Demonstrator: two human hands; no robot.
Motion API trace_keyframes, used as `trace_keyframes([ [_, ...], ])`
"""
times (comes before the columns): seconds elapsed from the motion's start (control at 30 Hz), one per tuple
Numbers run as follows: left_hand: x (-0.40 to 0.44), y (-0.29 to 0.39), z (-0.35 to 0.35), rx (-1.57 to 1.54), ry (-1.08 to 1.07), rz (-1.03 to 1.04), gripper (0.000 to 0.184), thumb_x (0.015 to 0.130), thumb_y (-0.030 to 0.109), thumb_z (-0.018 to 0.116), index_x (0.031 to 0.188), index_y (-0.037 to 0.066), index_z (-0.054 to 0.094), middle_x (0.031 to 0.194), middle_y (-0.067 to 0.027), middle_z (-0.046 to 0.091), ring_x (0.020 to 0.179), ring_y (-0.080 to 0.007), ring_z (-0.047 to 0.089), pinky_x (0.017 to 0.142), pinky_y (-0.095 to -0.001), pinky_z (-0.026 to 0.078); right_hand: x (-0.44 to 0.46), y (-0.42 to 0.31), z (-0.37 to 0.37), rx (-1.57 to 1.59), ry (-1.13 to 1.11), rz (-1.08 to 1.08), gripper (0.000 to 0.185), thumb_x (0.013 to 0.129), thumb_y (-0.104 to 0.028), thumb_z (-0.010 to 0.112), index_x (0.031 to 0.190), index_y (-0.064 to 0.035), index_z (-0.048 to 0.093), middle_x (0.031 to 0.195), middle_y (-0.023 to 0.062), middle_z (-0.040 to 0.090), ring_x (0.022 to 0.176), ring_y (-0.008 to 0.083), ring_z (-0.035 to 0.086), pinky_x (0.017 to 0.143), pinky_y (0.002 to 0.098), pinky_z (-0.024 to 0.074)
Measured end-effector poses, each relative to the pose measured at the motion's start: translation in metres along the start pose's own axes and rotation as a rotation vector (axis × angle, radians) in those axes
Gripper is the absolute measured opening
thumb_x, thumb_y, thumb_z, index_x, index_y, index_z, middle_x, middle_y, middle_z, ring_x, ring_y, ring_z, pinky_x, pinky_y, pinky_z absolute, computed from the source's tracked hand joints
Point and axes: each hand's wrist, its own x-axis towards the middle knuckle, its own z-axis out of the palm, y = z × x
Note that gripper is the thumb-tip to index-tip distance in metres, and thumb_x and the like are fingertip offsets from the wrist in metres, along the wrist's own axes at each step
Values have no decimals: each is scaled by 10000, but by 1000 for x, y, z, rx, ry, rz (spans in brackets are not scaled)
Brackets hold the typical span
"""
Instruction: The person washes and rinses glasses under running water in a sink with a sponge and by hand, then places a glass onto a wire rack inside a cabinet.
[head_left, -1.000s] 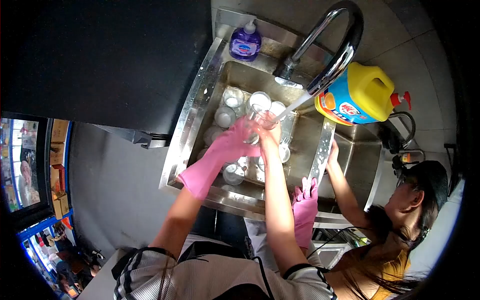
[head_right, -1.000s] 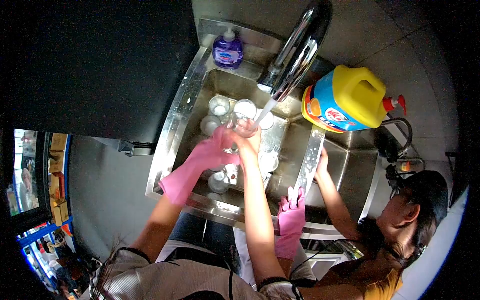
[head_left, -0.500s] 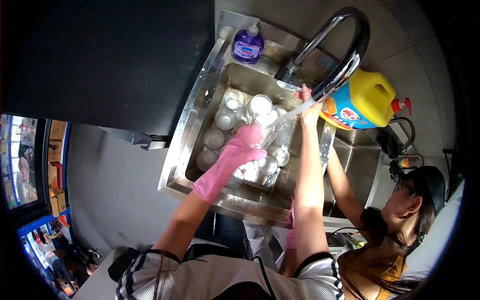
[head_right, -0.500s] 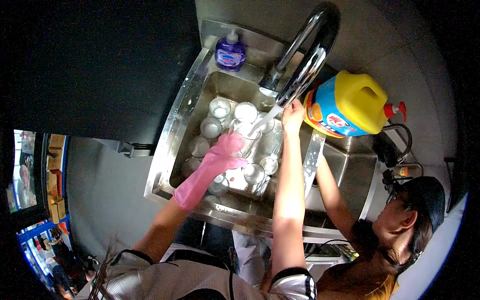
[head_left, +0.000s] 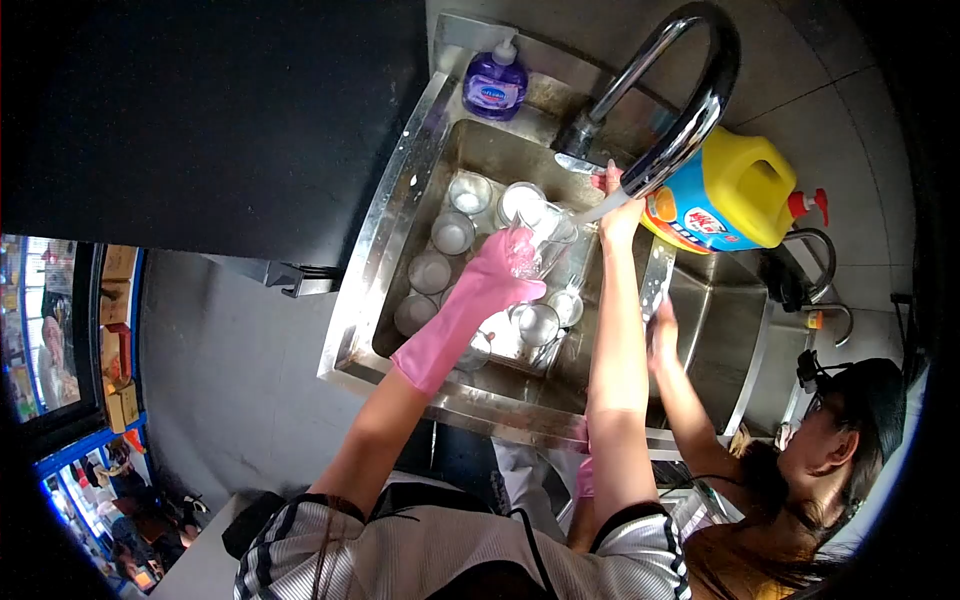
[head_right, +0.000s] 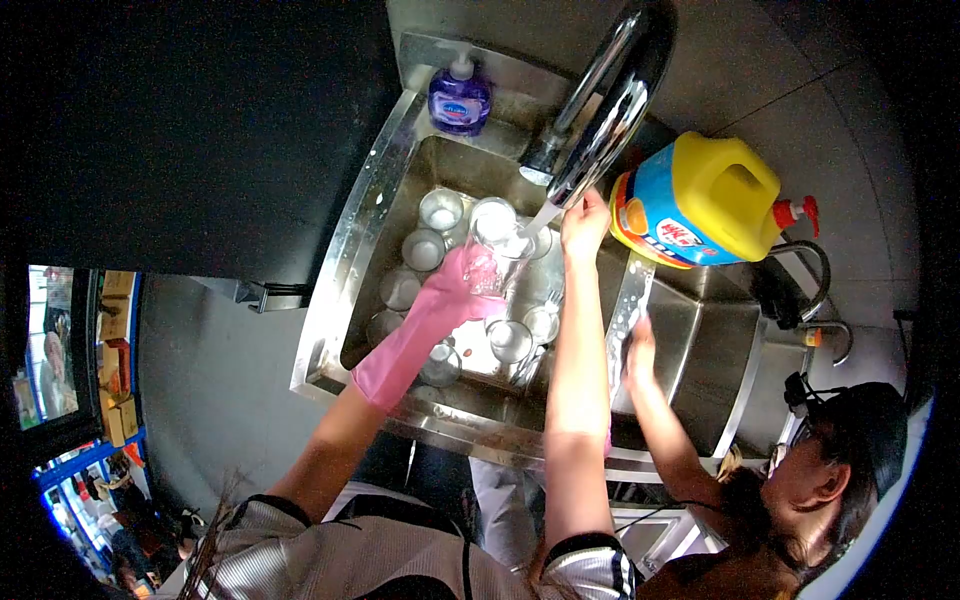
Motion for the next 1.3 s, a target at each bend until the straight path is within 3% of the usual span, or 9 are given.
trace_keyframes([
  [0.37, 14, -16, 6, 181, 4, 84, 825, 610, 212, 784, 1277, 28, 337, 1208, -136, 488, 1105, -228, 500, 934, -302, 416, -79, -49, 1, 288, 11, 210, 291, 905, -216, 518, 1119, -18, 516, 1065, 97, 566, 994, 156, 524, 847, 278, 410],
  [0.47, 10, -17, 3, 376, 102, 65, 776, 594, 195, 774, 1258, 64, 394, 1186, -140, 499, 1134, -275, 475, 963, -342, 379, -104, -82, 11, -47, -147, -110, 243, 898, -203, 541, 1059, -22, 562, 983, 79, 599, 948, 134, 552, 806, 269, 430],
  [0.57, 5, -5, -9, 626, 10, 101, 647, 644, 202, 728, 1208, 92, 429, 1172, -124, 520, 1115, -263, 494, 958, -362, 379, -83, -103, 6, -567, -689, -43, 170, 871, -164, 589, 980, -35, 601, 882, 56, 617, 814, 113, 579, 731, 253, 458],
  [0.67, 4, 6, -3, 916, 128, 206, 573, 668, 205, 695, 1172, 101, 444, 1102, -95, 564, 1045, -245, 547, 902, -359, 422, -51, -75, 13, 176, -1491, 543, 153, 822, -90, 625, 959, -22, 617, 857, 76, 641, 748, 158, 634, 664, 263, 504],
  [0.77, 17, 13, -9, 922, 72, 336, 578, 670, 218, 693, 1172, 94, 434, 1057, -72, 586, 1000, -227, 576, 855, -345, 455, -48, -39, 4, 677, -1160, 1058, 221, 816, -97, 625, 968, 60, 592, 936, 187, 633, 823, 186, 644, 758, 269, 524],
  [0.97, 40, 1, -17, 859, 82, 78, 484, 674, 212, 693, 1088, 67, 489, 996, -99, 606, 929, -255, 603, 816, -363, 480, -41, -110, 41, -152, -974, 652, 451, 869, -341, 566, 1007, 88, 588, 914, 175, 655, 797, 247, 652, 831, 315, 485],
  [1.03, 36, 17, -18, 933, 107, 93, 443, 685, 197, 681, 1072, 76, 502, 1009, -111, 604, 928, -269, 606, 816, -363, 483, -40, -86, 37, 52, -1112, 559, 684, 861, -537, 481, 1079, 108, 542, 1019, 216, 623, 869, 266, 633, 844, 338, 471],
  [1.1, 32, 34, -21, 1113, -68, 133, 474, 684, 194, 682, 1103, 86, 487, 1063, -110, 588, 987, -259, 588, 846, -353, 472, -50, -98, 30, 858, -1096, 1306, 711, 827, -591, 497, 1008, 92, 573, 980, 185, 646, 815, 220, 647, 759, 322, 505],
  [1.3, 32, 25, -26, 1027, -128, 30, 505, 680, 166, 660, 1147, 92, 481, 1079, -112, 583, 1027, -235, 573, 850, -348, 466, -56, -61, 39, 725, -1033, 1205, 364, 858, -314, 555, 896, 47, 588, 781, 96, 623, 696, 191, 606, 662, 317, 505],
])
